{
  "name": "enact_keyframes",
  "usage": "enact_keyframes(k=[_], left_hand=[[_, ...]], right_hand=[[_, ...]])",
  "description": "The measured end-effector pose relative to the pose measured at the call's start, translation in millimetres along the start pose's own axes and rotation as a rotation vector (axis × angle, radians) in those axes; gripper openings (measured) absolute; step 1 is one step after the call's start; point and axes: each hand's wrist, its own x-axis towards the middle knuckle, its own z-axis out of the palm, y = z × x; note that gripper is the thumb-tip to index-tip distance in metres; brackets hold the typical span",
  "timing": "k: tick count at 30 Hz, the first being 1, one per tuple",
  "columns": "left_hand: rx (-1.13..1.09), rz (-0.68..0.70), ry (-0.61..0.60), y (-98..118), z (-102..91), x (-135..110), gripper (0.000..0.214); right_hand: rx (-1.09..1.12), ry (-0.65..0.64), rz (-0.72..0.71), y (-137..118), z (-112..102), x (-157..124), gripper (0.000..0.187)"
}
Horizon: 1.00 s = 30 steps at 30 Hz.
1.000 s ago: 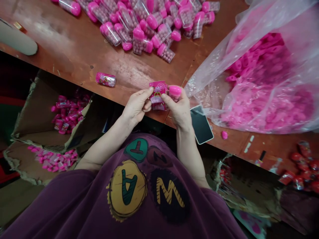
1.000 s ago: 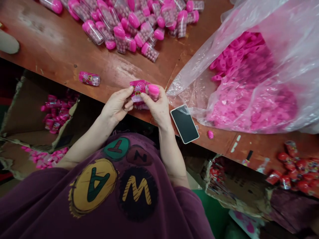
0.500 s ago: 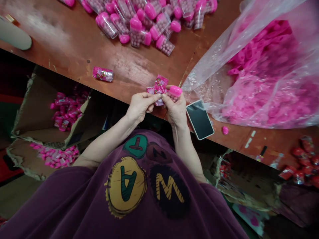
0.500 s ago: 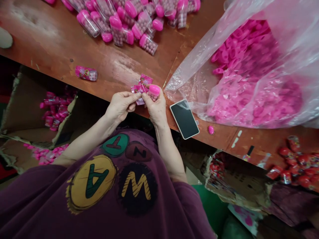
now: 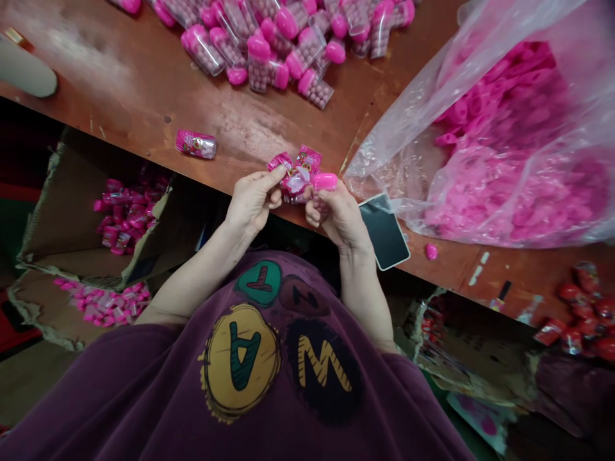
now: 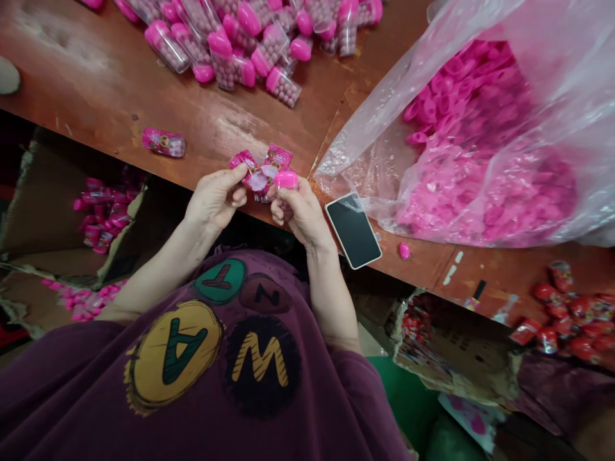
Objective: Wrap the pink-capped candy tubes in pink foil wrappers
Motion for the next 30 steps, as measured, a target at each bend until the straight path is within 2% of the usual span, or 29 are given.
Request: enact_keyframes(k=[4, 11, 16, 18, 20, 24, 30], left_hand=[[-0.052, -0.004, 0.063, 0, 1.6, 4, 0.051], [-0.083, -0.030, 0.082, -2, 7.9, -1, 0.052], [-0.099, -0.044, 0.072, -3, 7.1, -2, 0.052], [-0.113, -0.042, 0.044, -5, 5.6, -2, 0.051], [-0.122, -0.036, 0.016, -7, 4.2, -2, 0.050], [-0.122, -0.015, 0.013, -12, 3.3, -2, 0.051], [-0.072, -0.006, 0.070, -12, 7.7, -5, 0.054]], right_hand=[[0.093, 0.024, 0.024, 4, 1, -10, 0.047], [0.064, 0.145, -0.074, 12, 13, -19, 0.049], [0.108, 0.064, -0.025, 9, 7, -19, 0.055], [0.102, 0.054, -0.050, 10, 4, -19, 0.047], [0.040, 0.079, -0.109, 15, 3, -19, 0.040], [-0.145, 0.211, -0.261, 35, 9, -21, 0.056], [-0.342, 0.311, -0.355, 53, 21, -21, 0.059]])
